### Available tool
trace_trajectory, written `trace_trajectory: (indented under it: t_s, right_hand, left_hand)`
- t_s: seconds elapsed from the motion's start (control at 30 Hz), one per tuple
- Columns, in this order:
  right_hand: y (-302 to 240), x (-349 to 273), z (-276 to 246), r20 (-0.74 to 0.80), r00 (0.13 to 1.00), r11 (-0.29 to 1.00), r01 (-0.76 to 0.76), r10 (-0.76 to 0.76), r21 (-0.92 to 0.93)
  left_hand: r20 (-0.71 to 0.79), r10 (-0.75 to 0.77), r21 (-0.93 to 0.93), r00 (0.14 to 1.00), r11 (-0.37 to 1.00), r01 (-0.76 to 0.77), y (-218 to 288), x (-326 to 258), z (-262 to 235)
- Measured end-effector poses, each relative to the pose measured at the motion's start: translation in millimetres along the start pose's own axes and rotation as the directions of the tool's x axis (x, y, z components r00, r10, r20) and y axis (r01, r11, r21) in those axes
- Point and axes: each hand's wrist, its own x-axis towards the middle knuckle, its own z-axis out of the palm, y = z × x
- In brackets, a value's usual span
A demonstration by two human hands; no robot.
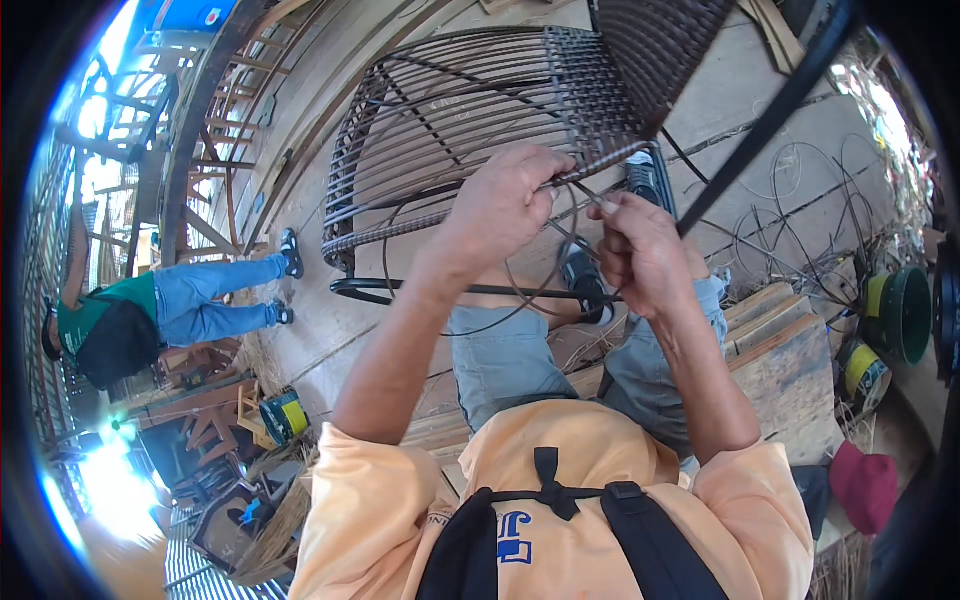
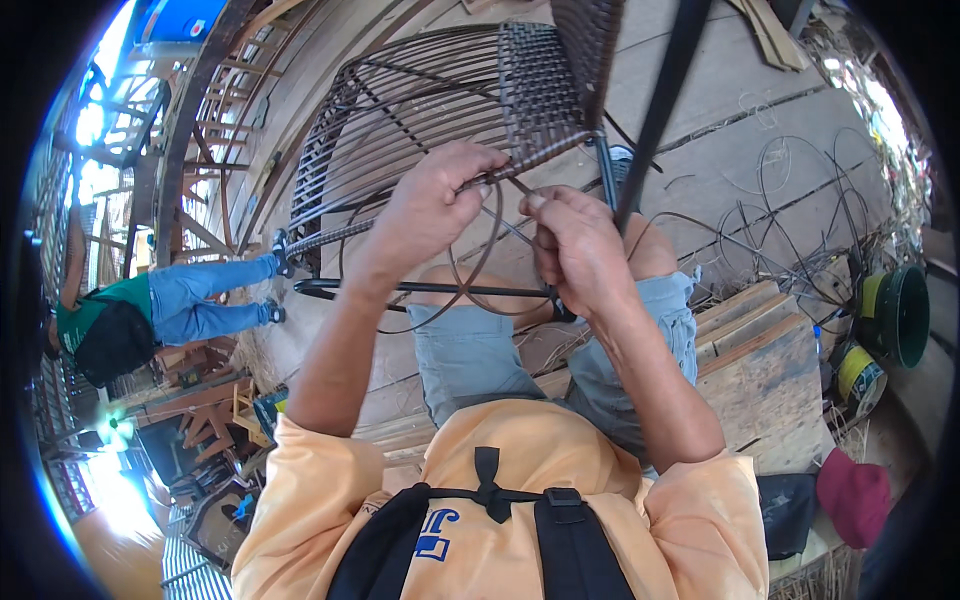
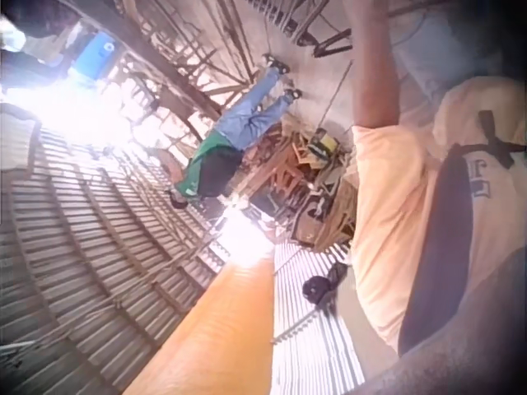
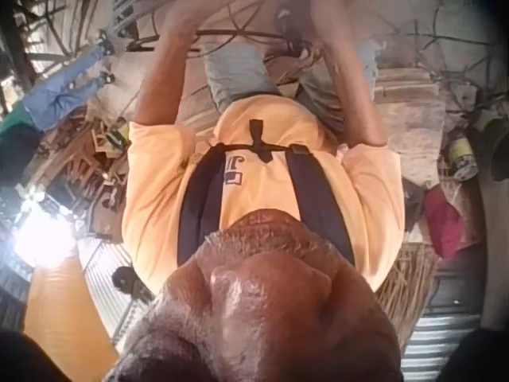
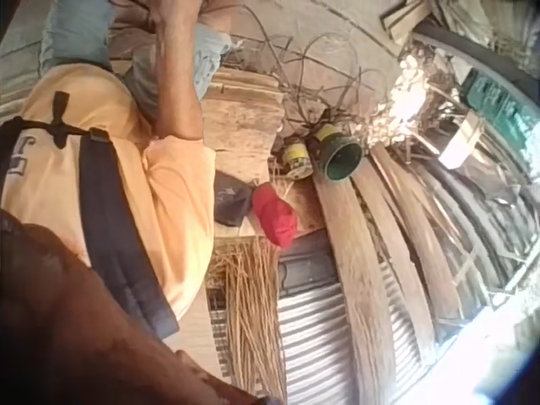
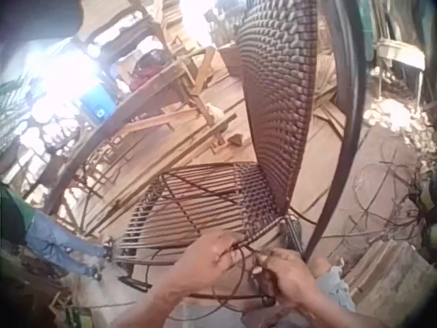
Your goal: The person is weaving synthetic rattan strips onto a metal chair frame to form the seat and backrest.
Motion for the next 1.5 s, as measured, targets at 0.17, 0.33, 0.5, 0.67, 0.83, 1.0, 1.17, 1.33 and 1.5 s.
trace_trajectory:
  t_s: [0.17,0.33,0.5,0.67,0.83,1.0,1.17,1.33,1.5]
  right_hand:
    - [-9.1,-14.2,-9.8,-0.038,0.999,1.000,-0.017,0.016,-0.012]
    - [-15.6,-22.1,-22.6,-0.055,0.996,0.997,-0.077,0.076,-0.026]
    - [-12.0,-22.6,-21.6,-0.036,0.992,0.992,-0.125,0.124,-0.032]
    - [0.7,-26.8,-16.3,-0.052,0.991,0.990,-0.129,0.126,-0.063]
    - [12.9,-25.5,-21.0,-0.021,0.986,0.985,-0.164,0.163,-0.055]
    - [7.8,-29.8,-8.6,-0.085,0.979,0.979,-0.193,0.187,-0.067]
    - [-4.2,-37.7,14.4,-0.133,0.973,0.981,-0.192,0.188,-0.015]
    - [-33.8,-52.3,57.7,-0.064,0.997,0.999,-0.052,0.051,-0.005]
    - [-40.5,-91.2,86.9,0.246,0.955,0.981,0.187,-0.168,-0.054]
  left_hand:
    - [0.160,-0.109,0.037,0.981,0.994,0.105,1.4,13.5,-37.5]
    - [0.390,-0.142,0.154,0.910,0.984,0.088,21.0,17.4,-25.2]
    - [0.482,-0.169,0.123,0.859,0.985,0.125,18.9,20.2,-22.7]
    - [0.549,-0.285,-0.053,0.786,0.927,0.372,3.7,17.2,-22.7]
    - [0.620,-0.438,-0.168,0.651,0.737,0.655,-1.2,-3.3,-12.4]
    - [0.611,-0.411,-0.184,0.676,0.758,0.626,-1.8,-6.5,-13.9]
    - [0.597,-0.266,-0.155,0.757,0.887,0.434,1.5,-7.7,-18.9]
    - [0.452,-0.377,0.080,0.808,0.919,0.385,33.9,-10.1,-21.6]
    - [0.287,-0.087,-0.182,0.954,0.973,0.143,13.1,-17.8,-12.9]
